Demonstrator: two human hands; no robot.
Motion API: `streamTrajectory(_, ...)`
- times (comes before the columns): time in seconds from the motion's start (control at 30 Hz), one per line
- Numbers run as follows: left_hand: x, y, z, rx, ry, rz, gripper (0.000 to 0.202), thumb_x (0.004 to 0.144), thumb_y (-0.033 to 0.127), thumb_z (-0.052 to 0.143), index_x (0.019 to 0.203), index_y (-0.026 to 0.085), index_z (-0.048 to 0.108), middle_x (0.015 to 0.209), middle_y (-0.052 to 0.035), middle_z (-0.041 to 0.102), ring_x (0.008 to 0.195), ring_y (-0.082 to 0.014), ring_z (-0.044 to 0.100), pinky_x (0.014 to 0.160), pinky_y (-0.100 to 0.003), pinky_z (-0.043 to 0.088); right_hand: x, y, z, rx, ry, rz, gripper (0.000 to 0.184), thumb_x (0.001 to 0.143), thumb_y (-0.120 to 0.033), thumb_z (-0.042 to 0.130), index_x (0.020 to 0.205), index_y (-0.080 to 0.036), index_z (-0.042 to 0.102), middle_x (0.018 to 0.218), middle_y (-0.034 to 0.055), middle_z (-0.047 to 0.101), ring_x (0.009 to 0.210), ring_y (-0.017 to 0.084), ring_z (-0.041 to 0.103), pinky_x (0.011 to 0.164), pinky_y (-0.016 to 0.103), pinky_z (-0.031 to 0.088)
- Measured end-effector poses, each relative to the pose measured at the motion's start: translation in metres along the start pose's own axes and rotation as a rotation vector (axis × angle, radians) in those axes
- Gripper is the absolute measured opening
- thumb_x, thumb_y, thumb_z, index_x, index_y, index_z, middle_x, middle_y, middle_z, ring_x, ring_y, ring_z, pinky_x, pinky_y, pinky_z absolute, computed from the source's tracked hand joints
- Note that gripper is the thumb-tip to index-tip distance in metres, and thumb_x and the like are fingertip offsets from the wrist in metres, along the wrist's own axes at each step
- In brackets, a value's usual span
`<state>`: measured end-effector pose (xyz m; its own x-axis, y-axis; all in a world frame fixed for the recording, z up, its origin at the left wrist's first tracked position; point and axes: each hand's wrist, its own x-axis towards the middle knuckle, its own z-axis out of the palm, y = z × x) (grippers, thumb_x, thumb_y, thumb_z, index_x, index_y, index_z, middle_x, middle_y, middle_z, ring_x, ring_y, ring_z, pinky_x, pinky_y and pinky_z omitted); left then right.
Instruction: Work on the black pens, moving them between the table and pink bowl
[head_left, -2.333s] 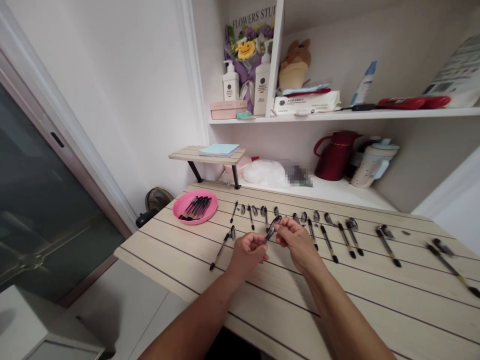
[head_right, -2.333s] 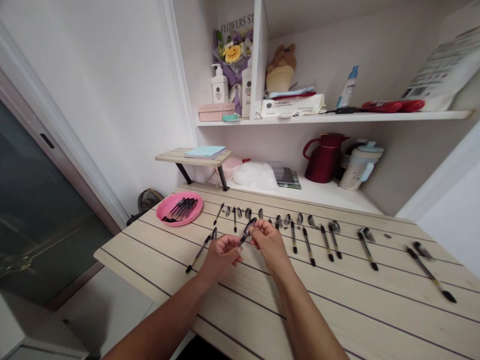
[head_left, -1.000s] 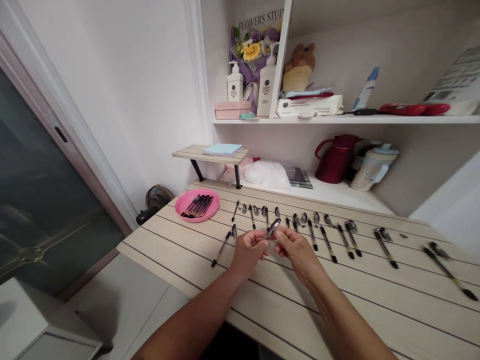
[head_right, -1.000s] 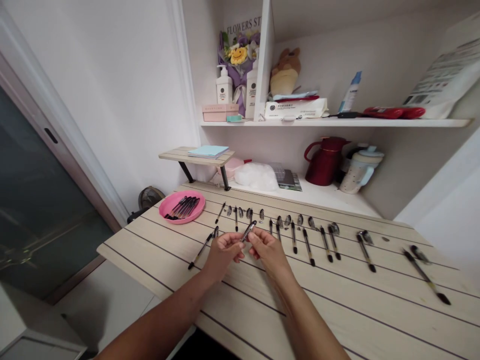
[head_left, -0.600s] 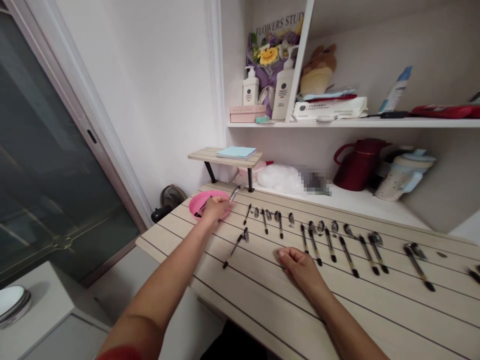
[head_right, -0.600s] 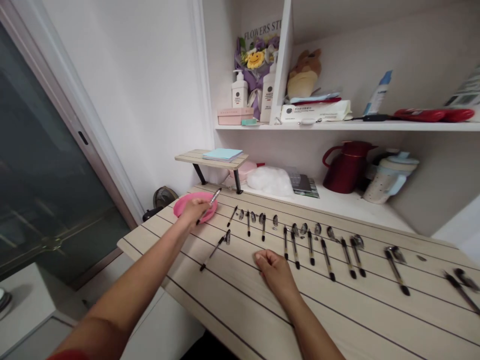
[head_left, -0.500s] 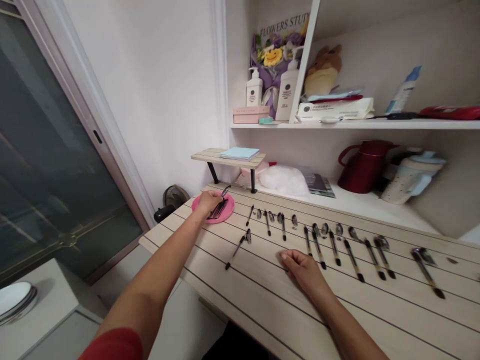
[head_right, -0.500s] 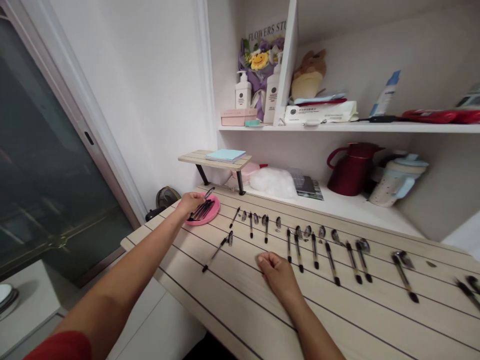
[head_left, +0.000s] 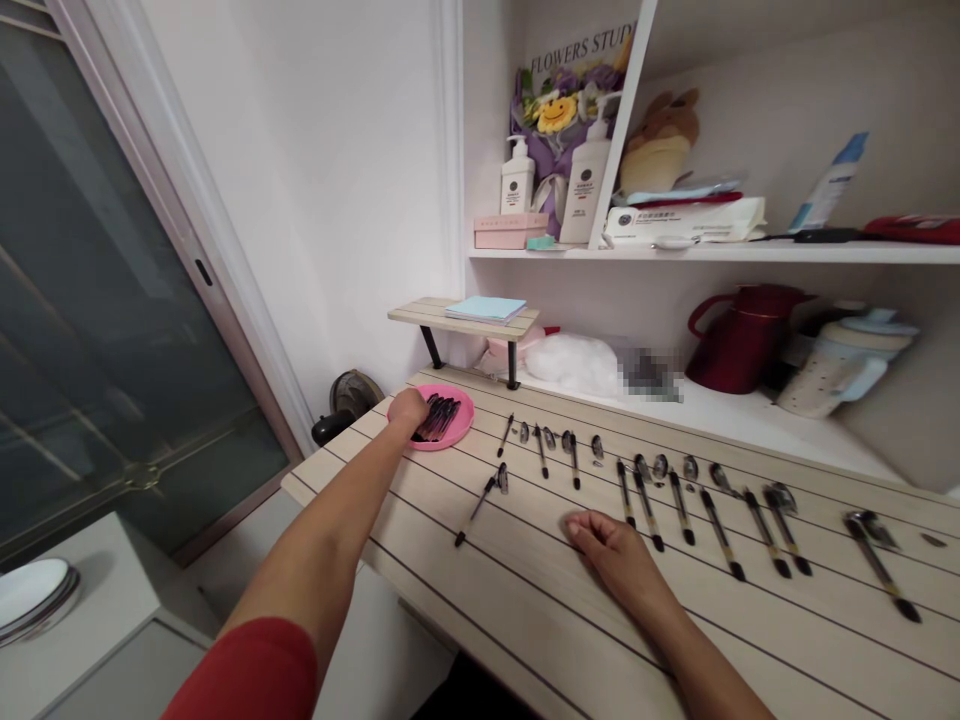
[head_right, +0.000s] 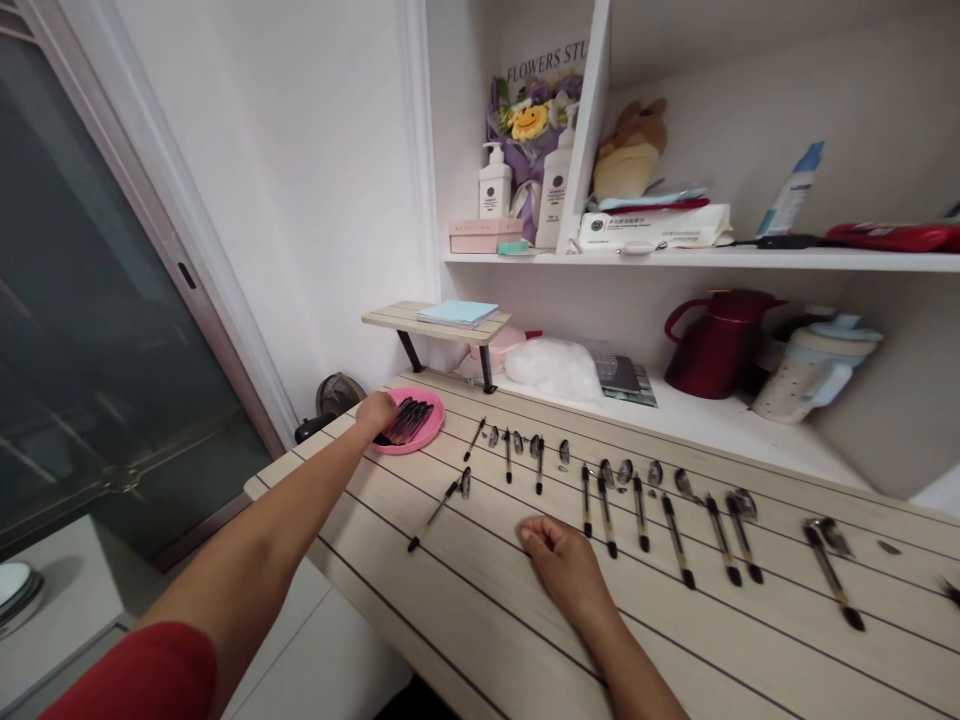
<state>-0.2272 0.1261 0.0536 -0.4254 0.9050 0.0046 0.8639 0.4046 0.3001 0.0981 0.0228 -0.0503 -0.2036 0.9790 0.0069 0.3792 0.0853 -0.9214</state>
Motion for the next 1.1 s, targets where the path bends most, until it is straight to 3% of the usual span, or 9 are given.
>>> streamTrajectory(0.13,-0.029,0.018,0.009,-0.101,0.056,0.167,0.022,0.076,0.028,0.046,0.084,0.016,0.063,0.087,-0.0099,0.066,0.083,-0.0195,0.058,0.067,-0.024,0.038,0.000,-0.001,0.000,-0.026,0.003,-0.006,0.025,0.068,-0.039,0.051,0.070,-0.017,0.064,0.052,-0.0035,0.049,0.048,0.010,0.038,0.048,0.022,0.030)
streamTrajectory(0.27,-0.082,0.031,0.037,-0.187,-0.017,0.367,0.015,0.069,0.028,0.055,0.077,0.019,0.064,0.082,-0.0040,0.066,0.080,-0.0174,0.058,0.068,-0.023,0.038,-0.002,0.000,0.001,-0.044,0.023,-0.019,0.023,0.068,-0.038,0.051,0.069,-0.018,0.063,0.050,-0.0037,0.049,0.047,0.011,0.038,0.047,0.023,0.029)
streamTrajectory(0.43,-0.125,0.027,0.069,-0.136,-0.087,0.417,0.030,0.061,0.028,0.061,0.090,0.019,0.060,0.088,-0.0070,0.064,0.086,-0.0209,0.057,0.073,-0.026,0.038,0.004,-0.015,0.010,-0.186,0.041,-0.102,0.020,0.071,-0.033,0.048,0.063,-0.020,0.060,0.052,-0.0020,0.052,0.051,0.013,0.044,0.051,0.023,0.032)
streamTrajectory(0.53,-0.128,0.026,0.075,-0.081,-0.086,0.389,0.033,0.063,0.021,0.057,0.096,0.019,0.058,0.092,-0.0090,0.063,0.089,-0.0217,0.056,0.075,-0.028,0.038,0.017,-0.036,0.022,-0.354,0.040,-0.187,0.018,0.072,-0.029,0.047,0.074,-0.020,0.063,0.064,0.0012,0.060,0.062,0.016,0.052,0.058,0.024,0.035)
streamTrajectory(0.63,-0.125,0.027,0.076,-0.084,-0.072,0.371,0.026,0.063,0.016,0.054,0.088,0.019,0.060,0.088,-0.0091,0.064,0.088,-0.0219,0.056,0.075,-0.029,0.038,0.033,-0.058,0.038,-0.545,0.011,-0.227,0.028,0.075,-0.025,0.046,0.099,-0.021,0.061,0.086,0.0054,0.063,0.077,0.017,0.055,0.067,0.025,0.036)
streamTrajectory(0.7,-0.123,0.026,0.076,-0.088,-0.063,0.361,0.021,0.062,0.015,0.054,0.082,0.019,0.061,0.086,-0.0091,0.064,0.087,-0.0217,0.057,0.074,-0.028,0.038,0.043,-0.068,0.050,-0.673,-0.031,-0.231,0.031,0.078,-0.023,0.044,0.104,-0.023,0.060,0.093,0.0071,0.061,0.082,0.017,0.056,0.069,0.025,0.036)
streamTrajectory(0.8,-0.119,0.021,0.076,-0.177,-0.040,0.310,0.017,0.060,0.016,0.055,0.076,0.019,0.062,0.081,-0.0077,0.065,0.084,-0.0203,0.057,0.070,-0.026,0.038,0.053,-0.073,0.065,-0.811,-0.072,-0.220,0.032,0.084,-0.021,0.036,0.106,-0.025,0.059,0.094,0.0083,0.059,0.081,0.017,0.057,0.067,0.025,0.036)
streamTrajectory(0.9,-0.113,0.013,0.078,-0.450,-0.050,0.173,0.016,0.057,0.015,0.056,0.071,0.019,0.062,0.069,-0.0036,0.064,0.076,-0.0181,0.058,0.064,-0.024,0.037,0.059,-0.072,0.072,-0.895,-0.071,-0.229,0.035,0.087,-0.022,0.030,0.107,-0.026,0.059,0.095,0.0088,0.057,0.078,0.016,0.057,0.065,0.025,0.036)
streamTrajectory(1.1,-0.105,0.006,0.081,-0.666,-0.100,0.064,0.015,0.057,0.015,0.055,0.070,0.018,0.061,0.052,0.0025,0.058,0.055,-0.0127,0.055,0.051,-0.019,0.034,0.063,-0.076,0.072,-0.938,-0.140,-0.284,0.025,0.083,-0.029,0.042,0.094,-0.023,0.064,0.093,0.0081,0.059,0.083,0.018,0.057,0.068,0.026,0.037)
